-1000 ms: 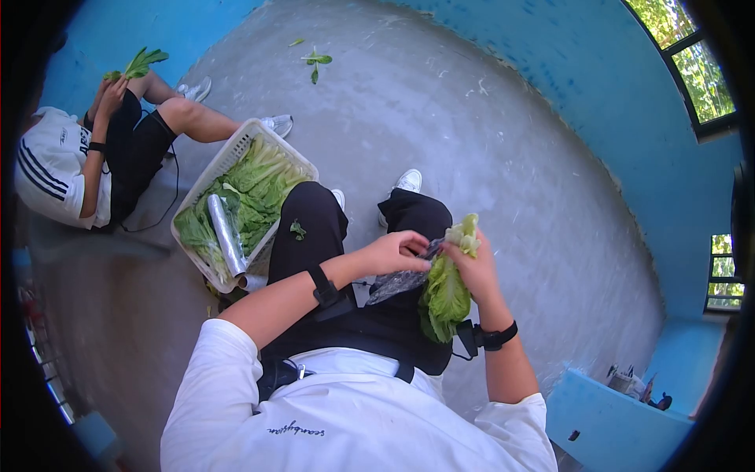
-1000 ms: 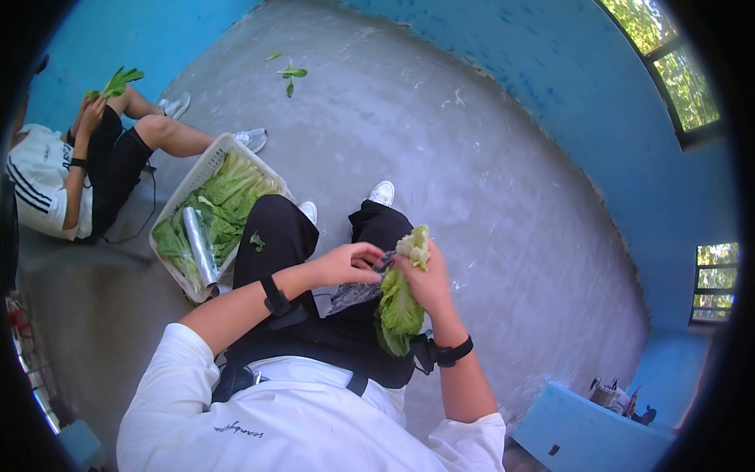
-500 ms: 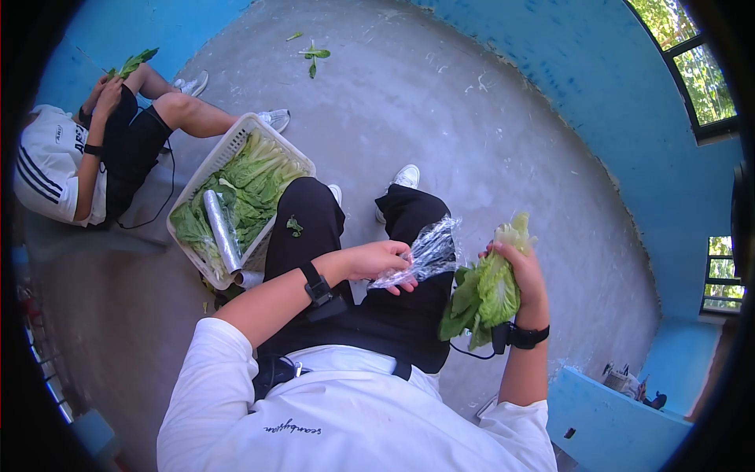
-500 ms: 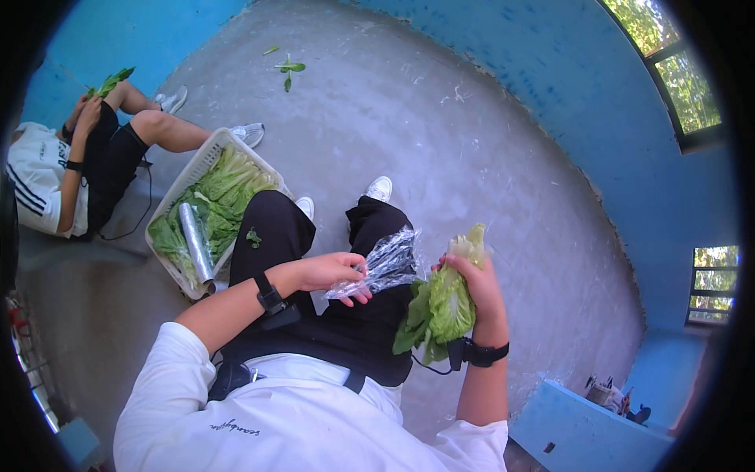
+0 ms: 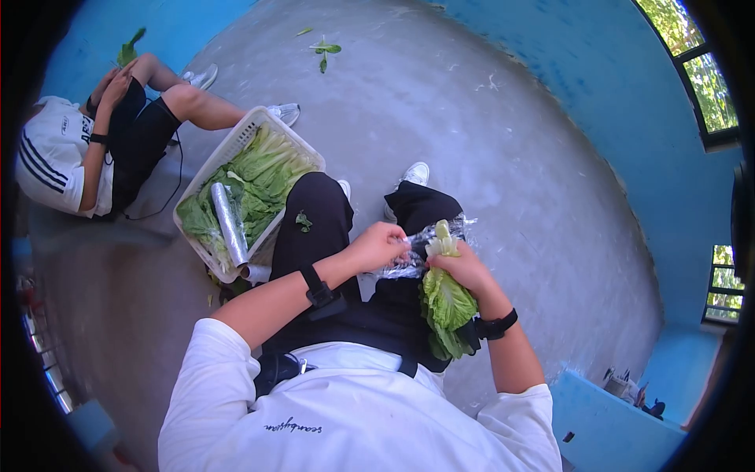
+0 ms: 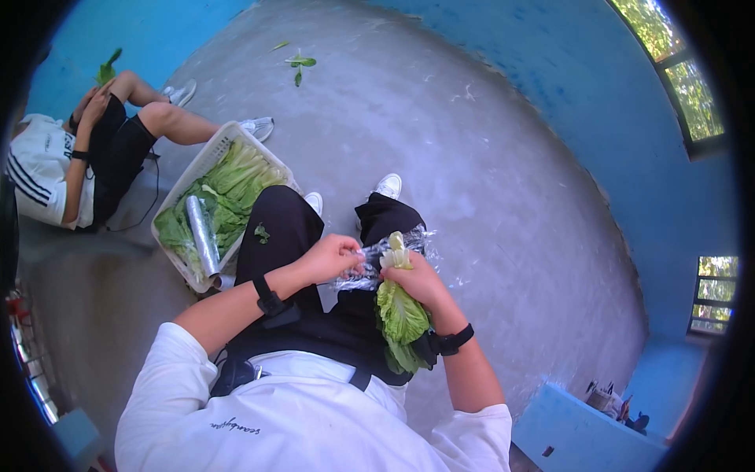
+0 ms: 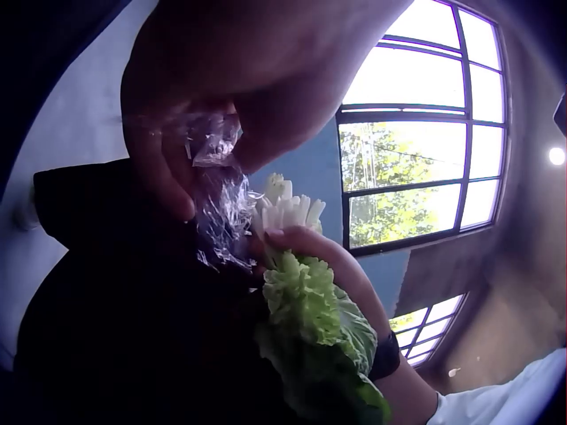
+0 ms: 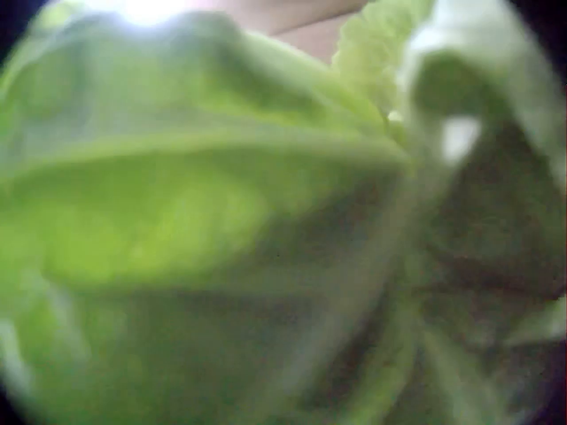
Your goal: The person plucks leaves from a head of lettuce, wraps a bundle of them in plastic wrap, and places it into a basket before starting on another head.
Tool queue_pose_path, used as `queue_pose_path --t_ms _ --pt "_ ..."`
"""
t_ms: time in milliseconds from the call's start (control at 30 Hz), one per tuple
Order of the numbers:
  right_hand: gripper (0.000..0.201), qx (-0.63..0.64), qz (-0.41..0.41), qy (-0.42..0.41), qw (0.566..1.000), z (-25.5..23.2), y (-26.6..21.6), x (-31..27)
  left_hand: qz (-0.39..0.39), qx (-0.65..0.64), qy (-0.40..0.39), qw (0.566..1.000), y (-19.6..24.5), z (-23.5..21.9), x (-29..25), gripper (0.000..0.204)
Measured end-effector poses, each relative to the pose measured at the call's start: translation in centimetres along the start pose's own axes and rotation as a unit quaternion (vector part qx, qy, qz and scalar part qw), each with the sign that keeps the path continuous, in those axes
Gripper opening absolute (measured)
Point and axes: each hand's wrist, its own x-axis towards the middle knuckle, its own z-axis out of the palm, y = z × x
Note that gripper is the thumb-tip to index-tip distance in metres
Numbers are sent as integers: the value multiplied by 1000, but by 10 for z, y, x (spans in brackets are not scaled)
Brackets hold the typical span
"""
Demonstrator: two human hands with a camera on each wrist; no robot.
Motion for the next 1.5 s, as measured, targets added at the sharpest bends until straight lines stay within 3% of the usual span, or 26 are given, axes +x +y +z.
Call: queue_pose_path --t_ms 133,167,367,467,600,633,733,933,1100,1200,1333,1433,1500 --pt "14 16 15 -3 1000 1 -1 -2 -51 -139 38 988 4 -9 -2 16" --pt "14 10 10 -6 1000 0 -1 -2 -57 -113 63 990 3 -9 -3 14" --pt "15 26 -2 -11 1000 -1 4 -2 -18 -193 168 967 -4 -10 -1 23" --pt "16 54 3 -2 999 -3 10 -2 -47 -400 161 901 -5 -2 -11 27" --pt "16 85 1 7 996 -4 11 -3 -108 -302 25 947 -6 9 -21 24" --pt "16 91 2 8 996 -3 8 -6 -52 -279 14 959 -15 10 -13 22" --pt "14 116 16 22 993 -3 -5 -18 -19 -291 48 955 -10 12 -6 19" --pt "15 205 19 56 977 -24 -16 -57 -34 -318 39 947 3 18 -15 23" --pt "34 318 -2 130 939 -33 -26 -86 -19 -271 17 962 -4 23 -14 30" --pt "29 283 -11 120 952 -12 -59 -92 -22 -264 -1 964 6 27 -21 28" --pt "19 128 -18 84 988 -3 -36 -34 -48 -269 -2 962 11 31 -27 24" --pt "25 -67 -97 193 974 9 -2 12 8 -168 28 985 -8 33 -21 14" --pt "28 -130 -103 224 960 9 8 25 59 -114 45 991 -14 31 -17 7"
